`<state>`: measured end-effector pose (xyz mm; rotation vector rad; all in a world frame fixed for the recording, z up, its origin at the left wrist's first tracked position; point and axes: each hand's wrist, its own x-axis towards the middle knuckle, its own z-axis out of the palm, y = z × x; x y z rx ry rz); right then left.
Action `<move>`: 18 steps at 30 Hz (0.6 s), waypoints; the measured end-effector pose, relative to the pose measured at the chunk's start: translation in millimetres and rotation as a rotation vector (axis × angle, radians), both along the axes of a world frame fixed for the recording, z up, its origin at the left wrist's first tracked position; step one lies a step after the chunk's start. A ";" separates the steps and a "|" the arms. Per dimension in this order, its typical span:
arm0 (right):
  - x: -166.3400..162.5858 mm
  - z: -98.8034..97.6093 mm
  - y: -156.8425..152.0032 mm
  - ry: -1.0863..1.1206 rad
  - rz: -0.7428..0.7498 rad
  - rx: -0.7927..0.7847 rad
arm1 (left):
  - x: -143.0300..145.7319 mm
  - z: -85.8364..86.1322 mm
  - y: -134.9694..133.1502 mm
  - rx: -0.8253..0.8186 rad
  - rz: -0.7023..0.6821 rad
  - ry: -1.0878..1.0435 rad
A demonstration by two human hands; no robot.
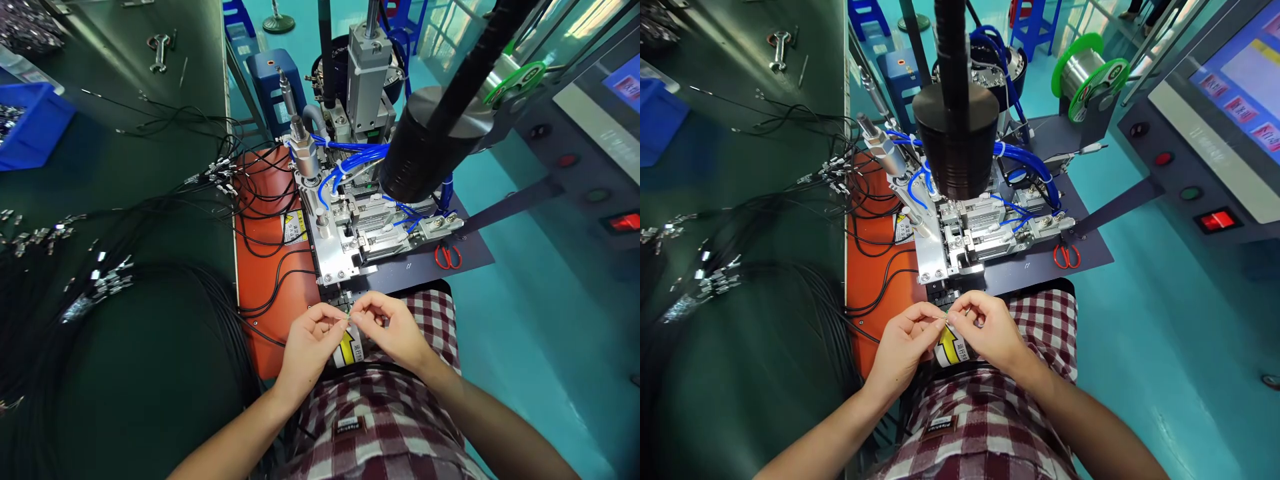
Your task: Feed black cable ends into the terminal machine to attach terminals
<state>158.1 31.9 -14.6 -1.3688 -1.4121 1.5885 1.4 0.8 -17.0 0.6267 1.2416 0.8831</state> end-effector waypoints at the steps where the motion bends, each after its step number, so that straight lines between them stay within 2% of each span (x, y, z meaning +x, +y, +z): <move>1: -0.6 -0.7 -0.3 0.000 0.003 -0.004 | 0.2 -0.2 0.0 0.011 -0.002 0.008; 9: -2.7 -6.0 -5.7 0.042 -0.020 0.006 | -0.1 0.6 1.6 0.012 0.009 -0.009; 15: 1.9 -2.2 -11.7 -0.132 -0.068 0.316 | 0.4 1.7 2.3 0.000 0.014 -0.004; 18: 1.7 -0.4 -13.3 -0.180 -0.039 0.369 | 0.8 1.9 2.2 0.005 0.013 -0.005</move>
